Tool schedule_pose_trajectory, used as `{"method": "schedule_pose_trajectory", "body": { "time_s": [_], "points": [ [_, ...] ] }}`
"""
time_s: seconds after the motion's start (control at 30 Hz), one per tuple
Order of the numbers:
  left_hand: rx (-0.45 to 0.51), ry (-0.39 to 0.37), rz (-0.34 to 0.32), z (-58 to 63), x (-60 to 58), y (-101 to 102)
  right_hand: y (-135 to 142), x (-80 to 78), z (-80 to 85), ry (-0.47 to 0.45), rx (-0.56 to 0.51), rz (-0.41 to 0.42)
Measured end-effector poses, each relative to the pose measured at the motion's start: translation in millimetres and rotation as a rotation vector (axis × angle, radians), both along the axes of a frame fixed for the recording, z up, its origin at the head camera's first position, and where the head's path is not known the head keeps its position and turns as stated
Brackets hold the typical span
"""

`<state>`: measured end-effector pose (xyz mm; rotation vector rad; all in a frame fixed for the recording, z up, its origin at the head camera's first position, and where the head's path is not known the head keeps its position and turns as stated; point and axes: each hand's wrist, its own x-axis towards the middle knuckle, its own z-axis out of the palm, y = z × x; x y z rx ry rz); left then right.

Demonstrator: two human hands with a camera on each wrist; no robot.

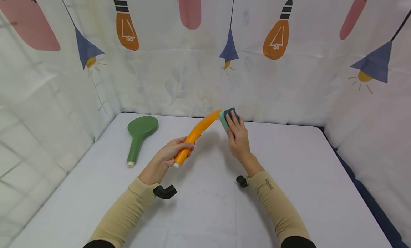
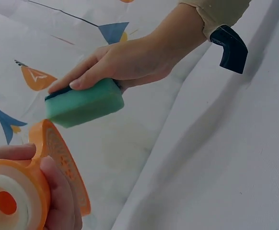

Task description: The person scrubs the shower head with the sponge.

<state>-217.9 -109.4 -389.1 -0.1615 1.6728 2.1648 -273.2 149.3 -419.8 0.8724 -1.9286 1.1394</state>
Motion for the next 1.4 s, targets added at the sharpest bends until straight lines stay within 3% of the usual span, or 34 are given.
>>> {"method": "schedule_pose_trajectory", "body": {
  "time_s": [0.17, 0.43, 0.67, 0.93, 1.2, 1.4],
  "points": [
    [0.104, -0.017, 0.004, -1.3, 1.4, 0.7, 0.4, 0.8, 0.2, -0.016, -0.002, -0.011],
    [0.204, 0.007, -0.109, 0.5, 5.1, 3.6, 0.7, -2.0, -4.4, -0.03, -0.001, -0.019],
    [0.353, -0.068, -0.096, 1.7, 8.6, 4.5, -3.8, -2.7, -4.6, -0.053, 0.016, -0.068],
    [0.275, -0.063, -0.1, -5.1, 7.3, 7.6, -13.8, -9.2, -3.4, -0.075, 0.092, -0.084],
    [0.268, -0.065, -0.109, -6.9, 5.8, 10.7, -19.4, -8.8, -0.2, -0.088, 0.188, -0.141],
    [0.194, -0.022, -0.107, -7.1, 4.7, 11.6, -25.9, -5.0, 0.4, -0.029, 0.229, -0.109]
  ]
}}
